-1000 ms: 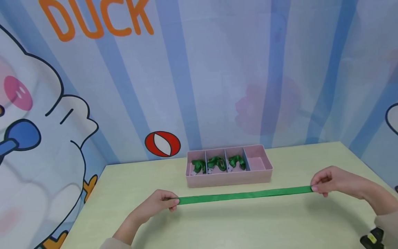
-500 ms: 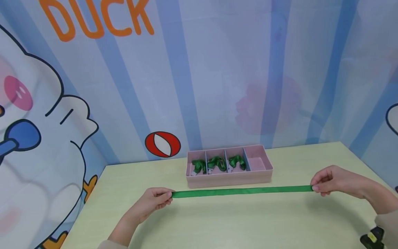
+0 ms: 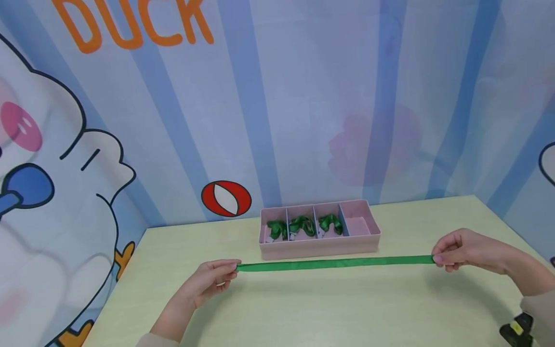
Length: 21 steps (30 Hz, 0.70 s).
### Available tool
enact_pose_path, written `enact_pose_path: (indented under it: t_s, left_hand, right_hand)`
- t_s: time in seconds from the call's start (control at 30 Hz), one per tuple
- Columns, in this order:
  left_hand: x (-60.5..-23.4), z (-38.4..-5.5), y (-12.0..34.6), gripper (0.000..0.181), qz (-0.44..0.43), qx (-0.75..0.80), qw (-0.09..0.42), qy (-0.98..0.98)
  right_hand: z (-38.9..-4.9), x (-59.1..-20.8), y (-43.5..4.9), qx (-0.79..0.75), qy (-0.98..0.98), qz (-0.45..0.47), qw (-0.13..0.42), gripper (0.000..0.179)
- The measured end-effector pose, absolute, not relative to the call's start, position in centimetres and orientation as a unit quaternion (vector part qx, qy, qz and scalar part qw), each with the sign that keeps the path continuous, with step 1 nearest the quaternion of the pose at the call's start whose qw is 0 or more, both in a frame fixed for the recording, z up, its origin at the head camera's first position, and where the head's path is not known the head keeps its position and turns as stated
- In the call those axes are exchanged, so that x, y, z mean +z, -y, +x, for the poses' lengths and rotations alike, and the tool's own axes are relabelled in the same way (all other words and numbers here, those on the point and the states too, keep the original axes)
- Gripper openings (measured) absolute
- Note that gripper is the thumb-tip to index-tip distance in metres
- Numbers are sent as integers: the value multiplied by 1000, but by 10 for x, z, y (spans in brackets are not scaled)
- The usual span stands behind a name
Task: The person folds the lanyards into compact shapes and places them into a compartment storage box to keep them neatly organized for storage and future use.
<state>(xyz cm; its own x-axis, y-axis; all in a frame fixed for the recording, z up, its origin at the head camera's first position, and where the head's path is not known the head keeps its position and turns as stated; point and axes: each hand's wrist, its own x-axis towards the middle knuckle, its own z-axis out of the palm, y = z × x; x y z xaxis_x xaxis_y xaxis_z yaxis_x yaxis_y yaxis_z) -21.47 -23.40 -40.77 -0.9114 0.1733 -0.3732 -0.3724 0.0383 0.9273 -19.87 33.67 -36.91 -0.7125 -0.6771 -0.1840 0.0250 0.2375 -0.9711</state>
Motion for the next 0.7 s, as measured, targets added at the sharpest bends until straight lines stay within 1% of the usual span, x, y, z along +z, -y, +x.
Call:
enact_pose_path:
  t_s: [0.13,0.37,0.57,0.7]
  left_hand:
    - [-408,-215,235,34,-74,707,209,-672]
    - [-407,-214,238,34,-64,720,225,-653]
    - [-401,-212,236,14,-70,741,226,-629]
    - [-394,-211,235,12,-72,748,211,-625]
  right_hand:
    - [-199,-369,-336,-578,-727,-211,304,20]
    - [-198,-368,-337,-580,-731,-182,309,18]
    - [-200,-364,-340,-596,-716,-169,320,22]
    - [-202,-360,-340,-606,-710,-162,320,26]
